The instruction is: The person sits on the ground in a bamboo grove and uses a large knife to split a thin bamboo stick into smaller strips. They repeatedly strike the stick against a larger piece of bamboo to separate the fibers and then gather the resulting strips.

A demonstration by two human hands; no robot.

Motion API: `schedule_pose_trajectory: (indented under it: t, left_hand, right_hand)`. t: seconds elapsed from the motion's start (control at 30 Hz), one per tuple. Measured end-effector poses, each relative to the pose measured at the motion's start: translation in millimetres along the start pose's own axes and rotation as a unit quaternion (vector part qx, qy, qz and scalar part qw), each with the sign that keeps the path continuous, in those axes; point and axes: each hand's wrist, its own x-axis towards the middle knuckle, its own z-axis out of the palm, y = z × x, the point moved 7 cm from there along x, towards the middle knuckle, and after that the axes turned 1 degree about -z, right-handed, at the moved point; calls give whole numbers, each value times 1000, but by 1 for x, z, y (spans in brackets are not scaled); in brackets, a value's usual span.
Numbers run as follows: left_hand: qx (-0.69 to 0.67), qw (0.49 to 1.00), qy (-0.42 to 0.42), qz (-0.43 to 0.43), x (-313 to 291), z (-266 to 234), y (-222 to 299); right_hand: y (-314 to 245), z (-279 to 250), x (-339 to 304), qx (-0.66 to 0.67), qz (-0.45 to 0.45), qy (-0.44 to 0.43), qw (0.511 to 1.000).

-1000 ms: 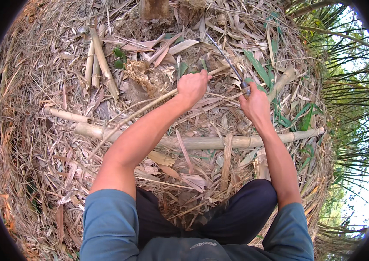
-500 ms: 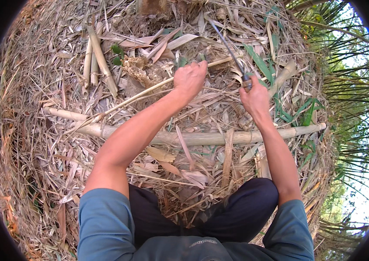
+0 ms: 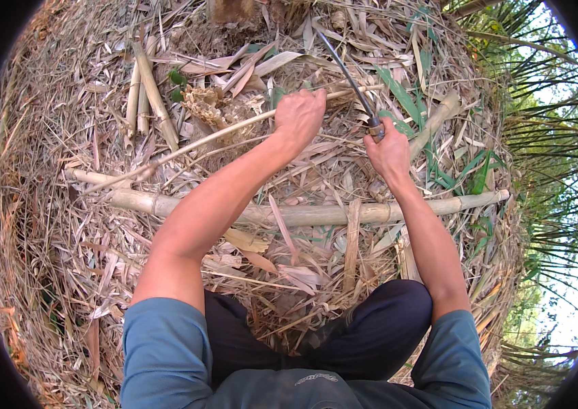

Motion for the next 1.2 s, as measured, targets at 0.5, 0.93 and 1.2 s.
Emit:
schedule_pose_trajectory:
  t: [0.5,0.93,1.2]
  left_hand:
    - [-190,929,-303,-92,5,11,-20]
    - [-215,925,-277,-144,3,47,-47]
    - [-218,944,-209,-136,4,44,-42]
  right_hand:
    - [-5,1,0,138,3,30,990]
    - [-5,-9,2,105,5,24,994]
    - [-15,2,9,-47,-33,-7,998]
